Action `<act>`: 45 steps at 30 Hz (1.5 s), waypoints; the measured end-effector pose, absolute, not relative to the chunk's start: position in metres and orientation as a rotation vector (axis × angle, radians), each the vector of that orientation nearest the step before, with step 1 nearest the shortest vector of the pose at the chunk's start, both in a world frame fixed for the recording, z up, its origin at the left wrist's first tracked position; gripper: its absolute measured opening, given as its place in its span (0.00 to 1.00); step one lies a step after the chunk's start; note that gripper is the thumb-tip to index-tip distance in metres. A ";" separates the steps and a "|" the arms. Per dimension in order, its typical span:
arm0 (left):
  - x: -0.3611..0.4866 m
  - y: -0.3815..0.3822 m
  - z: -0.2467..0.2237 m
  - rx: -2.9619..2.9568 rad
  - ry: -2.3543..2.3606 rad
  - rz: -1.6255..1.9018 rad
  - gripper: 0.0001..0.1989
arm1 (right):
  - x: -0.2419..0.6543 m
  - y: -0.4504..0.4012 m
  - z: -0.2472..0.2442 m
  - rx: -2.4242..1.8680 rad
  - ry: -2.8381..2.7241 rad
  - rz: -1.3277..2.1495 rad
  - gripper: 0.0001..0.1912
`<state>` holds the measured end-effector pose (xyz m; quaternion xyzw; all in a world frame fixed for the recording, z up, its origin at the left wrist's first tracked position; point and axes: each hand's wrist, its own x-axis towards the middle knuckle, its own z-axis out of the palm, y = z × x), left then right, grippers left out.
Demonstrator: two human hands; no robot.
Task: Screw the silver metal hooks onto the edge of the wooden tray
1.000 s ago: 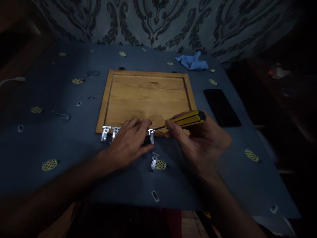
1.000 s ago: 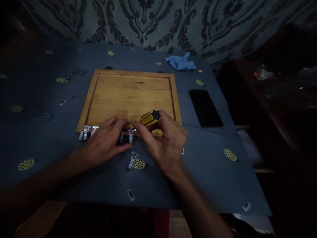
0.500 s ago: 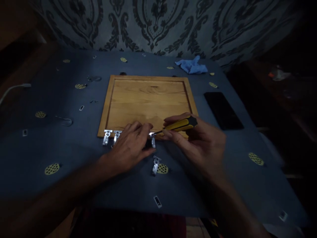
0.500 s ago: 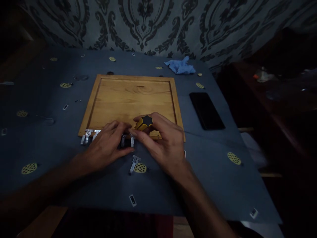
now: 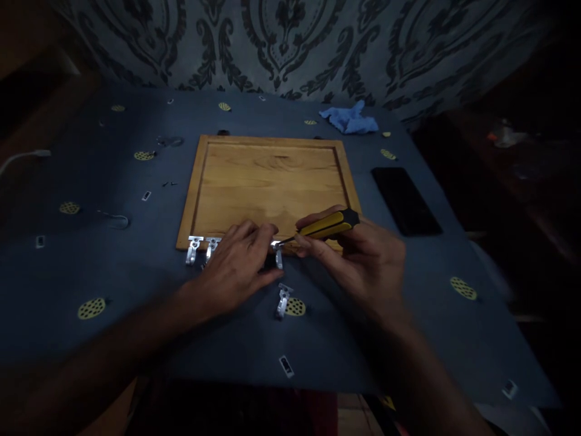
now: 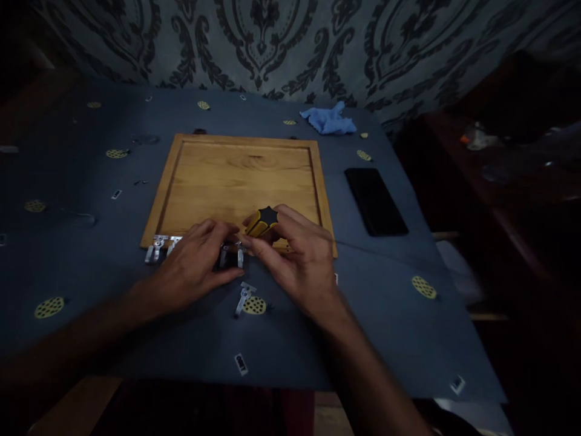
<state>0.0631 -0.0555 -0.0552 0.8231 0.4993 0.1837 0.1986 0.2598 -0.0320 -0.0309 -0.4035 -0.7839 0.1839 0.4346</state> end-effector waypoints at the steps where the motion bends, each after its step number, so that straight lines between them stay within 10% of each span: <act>1: 0.063 -0.055 -0.055 2.300 1.397 0.508 0.25 | 0.259 -0.032 -0.031 -1.012 -1.957 0.430 0.06; 45: 0.064 -0.056 -0.055 2.289 1.408 0.531 0.25 | 0.249 -0.045 -0.050 -1.242 -1.579 0.348 0.16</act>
